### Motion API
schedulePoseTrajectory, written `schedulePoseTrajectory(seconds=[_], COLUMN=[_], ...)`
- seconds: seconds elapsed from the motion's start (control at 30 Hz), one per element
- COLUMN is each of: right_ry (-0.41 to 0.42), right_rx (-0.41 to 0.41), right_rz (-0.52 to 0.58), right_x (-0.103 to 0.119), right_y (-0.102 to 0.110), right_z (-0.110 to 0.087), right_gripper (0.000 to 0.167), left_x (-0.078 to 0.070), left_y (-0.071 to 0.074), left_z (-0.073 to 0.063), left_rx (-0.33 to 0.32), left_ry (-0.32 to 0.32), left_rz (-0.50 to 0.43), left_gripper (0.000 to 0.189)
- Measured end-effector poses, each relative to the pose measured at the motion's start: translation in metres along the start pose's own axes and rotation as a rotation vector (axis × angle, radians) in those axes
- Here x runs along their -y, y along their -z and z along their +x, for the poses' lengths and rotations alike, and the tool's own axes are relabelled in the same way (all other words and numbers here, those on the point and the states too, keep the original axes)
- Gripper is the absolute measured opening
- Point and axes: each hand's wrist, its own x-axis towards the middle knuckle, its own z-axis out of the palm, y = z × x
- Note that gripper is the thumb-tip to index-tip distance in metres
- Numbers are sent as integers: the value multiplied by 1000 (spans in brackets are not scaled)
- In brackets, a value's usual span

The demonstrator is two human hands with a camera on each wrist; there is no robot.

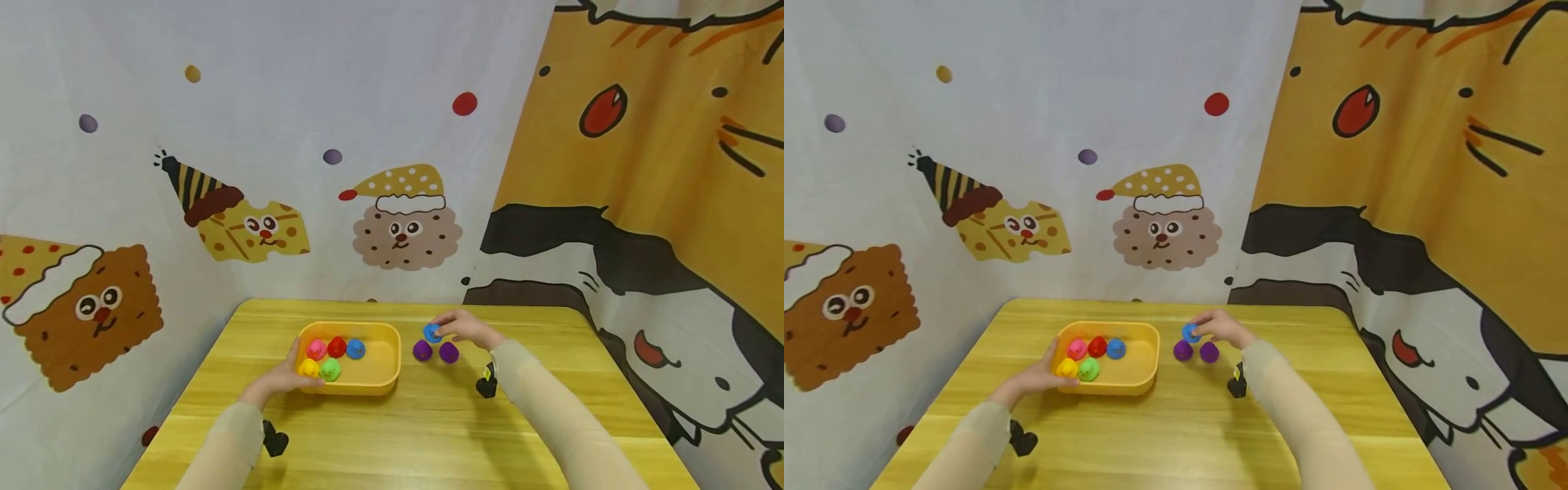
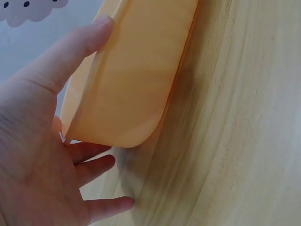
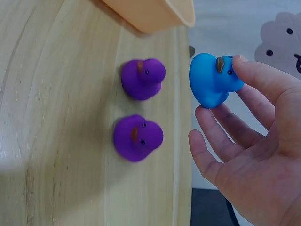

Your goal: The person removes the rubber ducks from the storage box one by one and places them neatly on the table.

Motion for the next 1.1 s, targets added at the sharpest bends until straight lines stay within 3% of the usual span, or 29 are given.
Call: schedulePoseTrajectory(seconds=[0.2,0.6,0.83,1.1], right_ry=[-20,-29,-61,-83], right_rx=[-23,-30,-75,-100], right_rz=[7,6,-11,-23], right_x=[-8,-26,-39,-51], right_y=[12,31,36,41], right_z=[-5,-15,-18,-24], right_gripper=[32,36,37,37], left_x=[2,8,7,9], left_y=[-1,-2,-4,-3], left_z=[-1,-1,-4,3], left_rx=[12,8,9,12], left_ry=[-31,-72,-102,-59], left_rz=[-46,-80,-73,-90], left_gripper=[130,132,133,130])
